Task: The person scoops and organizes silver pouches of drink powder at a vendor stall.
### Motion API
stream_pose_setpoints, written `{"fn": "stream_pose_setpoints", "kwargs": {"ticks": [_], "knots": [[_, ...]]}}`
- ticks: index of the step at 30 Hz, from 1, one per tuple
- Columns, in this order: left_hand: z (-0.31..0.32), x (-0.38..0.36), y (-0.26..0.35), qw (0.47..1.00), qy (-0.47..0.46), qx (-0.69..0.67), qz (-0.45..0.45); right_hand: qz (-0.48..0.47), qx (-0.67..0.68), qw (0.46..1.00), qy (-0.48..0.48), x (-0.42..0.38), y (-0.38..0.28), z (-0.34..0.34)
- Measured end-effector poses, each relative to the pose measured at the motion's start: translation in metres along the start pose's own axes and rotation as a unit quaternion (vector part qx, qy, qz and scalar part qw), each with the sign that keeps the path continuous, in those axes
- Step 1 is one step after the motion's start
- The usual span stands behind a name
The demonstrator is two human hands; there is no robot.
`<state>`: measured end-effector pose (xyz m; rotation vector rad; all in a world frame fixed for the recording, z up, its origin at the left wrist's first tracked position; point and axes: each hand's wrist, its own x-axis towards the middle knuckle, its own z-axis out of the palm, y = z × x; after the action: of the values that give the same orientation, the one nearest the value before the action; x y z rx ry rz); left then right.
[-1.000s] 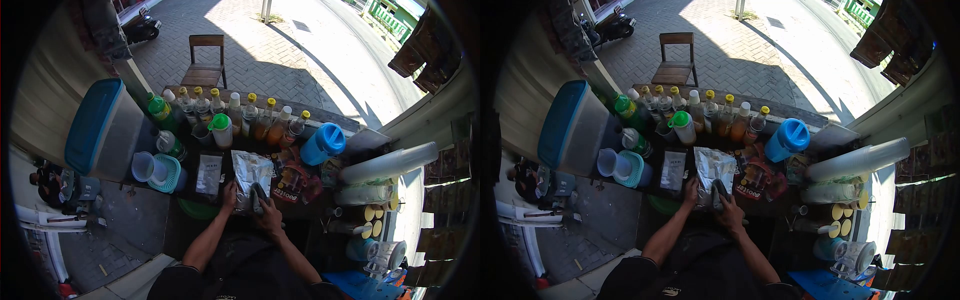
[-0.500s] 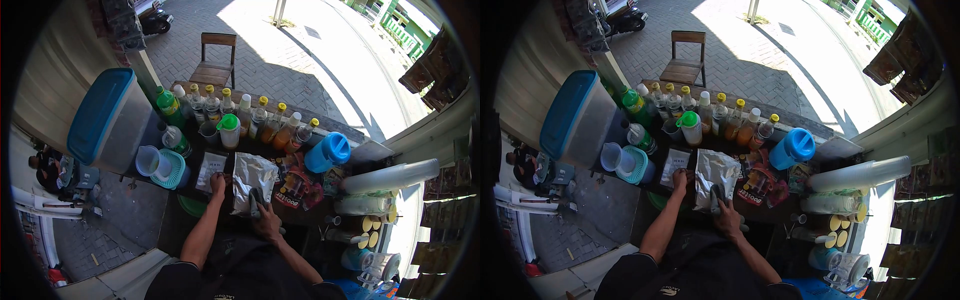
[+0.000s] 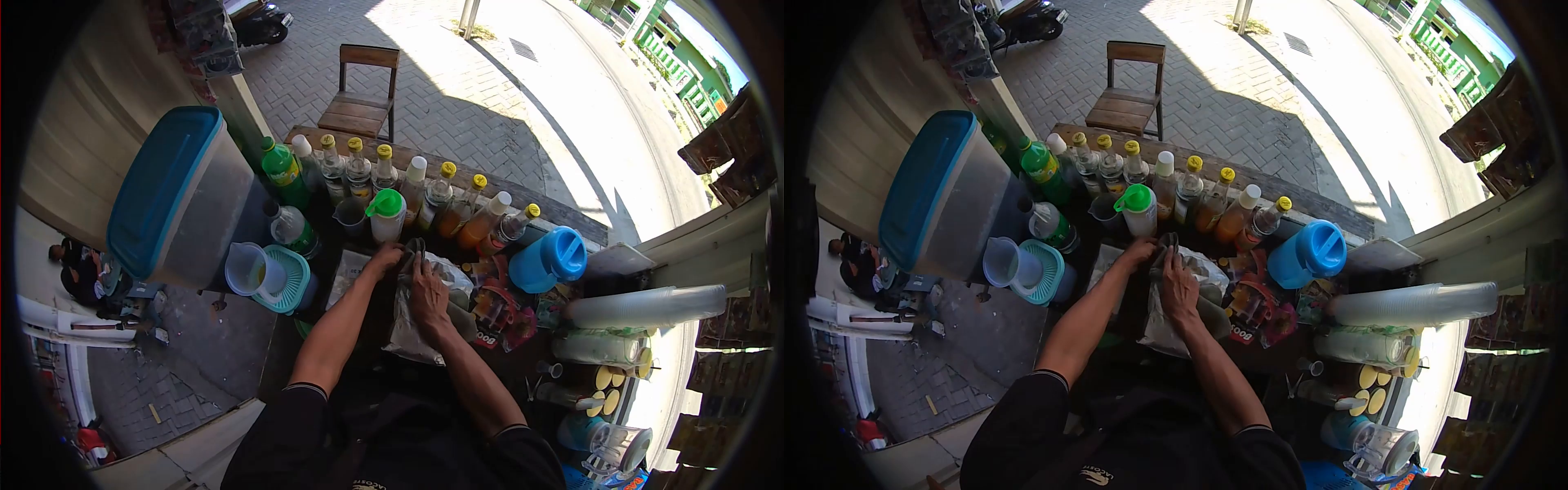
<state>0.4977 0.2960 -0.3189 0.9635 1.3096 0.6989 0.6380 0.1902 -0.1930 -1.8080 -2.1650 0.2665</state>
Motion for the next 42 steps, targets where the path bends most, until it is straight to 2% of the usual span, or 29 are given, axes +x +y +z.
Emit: {"fn": "stream_pose_setpoints", "kwargs": {"ticks": [1, 4, 6, 7, 11, 15, 17, 18, 19, 21, 23, 25, 26, 28, 29, 31, 32, 33, 35, 36, 38, 39, 40, 41, 42], "knots": [[-0.004, 0.006, -0.005, 1.0, 0.0, 0.0, -0.005, 0.002, 0.002, 1.0, -0.005, -0.002, 0.004, 0.012], [-0.008, -0.014, 0.014, 0.995, -0.042, 0.088, -0.006, -0.152, -0.03, 0.985, -0.074, -0.023, 0.005, 0.025], [0.004, -0.024, 0.025, 0.995, -0.026, -0.049, -0.088, -0.174, -0.059, 0.978, -0.101, -0.047, -0.005, 0.023], [0.007, -0.025, 0.025, 0.994, -0.029, -0.05, -0.089, -0.2, -0.087, 0.968, -0.128, -0.059, -0.011, 0.023], [0.01, -0.023, 0.019, 0.998, 0.0, -0.003, -0.07, -0.176, -0.063, 0.964, -0.19, -0.084, -0.029, 0.022], [0.011, -0.027, 0.019, 0.997, 0.05, -0.043, -0.04, -0.246, 0.004, 0.942, -0.229, -0.096, -0.037, 0.022], [0.011, -0.03, 0.02, 0.997, 0.042, -0.046, -0.038, -0.194, 0.047, 0.911, -0.36, -0.095, -0.044, 0.006], [0.01, -0.032, 0.019, 0.997, 0.035, -0.052, -0.039, -0.143, 0.067, 0.926, -0.342, -0.083, -0.05, -0.009], [0.008, -0.032, 0.019, 0.997, 0.034, -0.051, -0.041, -0.141, 0.069, 0.927, -0.342, -0.076, -0.051, -0.01], [0.004, -0.032, 0.018, 0.998, -0.005, -0.045, -0.037, -0.007, -0.011, 0.991, -0.13, -0.07, -0.053, -0.005], [0.008, -0.042, 0.029, 0.998, 0.021, -0.026, -0.048, -0.022, -0.02, 0.992, -0.123, -0.089, -0.048, 0.019], [0.007, -0.043, 0.028, 0.997, 0.043, -0.003, -0.059, -0.161, 0.055, 0.929, -0.328, -0.104, -0.052, 0.018], [0.003, -0.037, 0.014, 0.998, 0.047, -0.02, -0.044, -0.156, 0.056, 0.931, -0.326, -0.113, -0.052, 0.013], [0.006, -0.031, 0.0, 0.994, 0.079, -0.073, 0.019, -0.072, 0.128, 0.888, -0.435, -0.121, -0.046, -0.003], [0.011, -0.031, 0.003, 0.994, 0.076, -0.071, 0.022, -0.07, 0.128, 0.89, -0.431, -0.119, -0.036, -0.014], [0.018, -0.047, 0.008, 0.969, 0.058, -0.054, 0.234, 0.021, 0.23, 0.943, -0.239, -0.12, -0.011, -0.041], [0.014, -0.067, 0.033, 0.99, -0.001, -0.017, 0.138, 0.067, 0.25, 0.949, -0.181, -0.118, -0.004, -0.059], [0.017, -0.072, 0.039, 0.987, 0.015, 0.048, 0.155, 0.114, 0.269, 0.949, -0.119, -0.117, 0.005, -0.072], [0.026, -0.063, 0.024, 0.946, 0.145, 0.161, 0.243, 0.119, 0.349, 0.928, -0.044, -0.122, 0.04, -0.058], [0.03, -0.053, 0.009, 0.943, 0.141, 0.171, 0.248, 0.13, 0.363, 0.922, -0.03, -0.123, 0.047, -0.055], [0.038, -0.036, -0.004, 0.844, 0.354, 0.233, 0.33, 0.132, 0.361, 0.923, -0.019, -0.127, 0.049, -0.049], [0.035, -0.036, -0.002, 0.841, 0.347, 0.239, 0.34, 0.137, 0.352, 0.926, -0.015, -0.131, 0.047, -0.045], [0.03, -0.036, 0.001, 0.914, 0.263, 0.202, 0.235, 0.132, 0.335, 0.932, -0.045, -0.133, 0.045, -0.042], [0.027, -0.038, 0.006, 0.964, 0.173, 0.164, 0.122, 0.138, 0.341, 0.929, -0.031, -0.137, 0.04, -0.038], [0.023, -0.037, 0.008, 0.956, 0.166, 0.185, 0.159, 0.128, 0.339, 0.932, -0.012, -0.14, 0.034, -0.036]]}}
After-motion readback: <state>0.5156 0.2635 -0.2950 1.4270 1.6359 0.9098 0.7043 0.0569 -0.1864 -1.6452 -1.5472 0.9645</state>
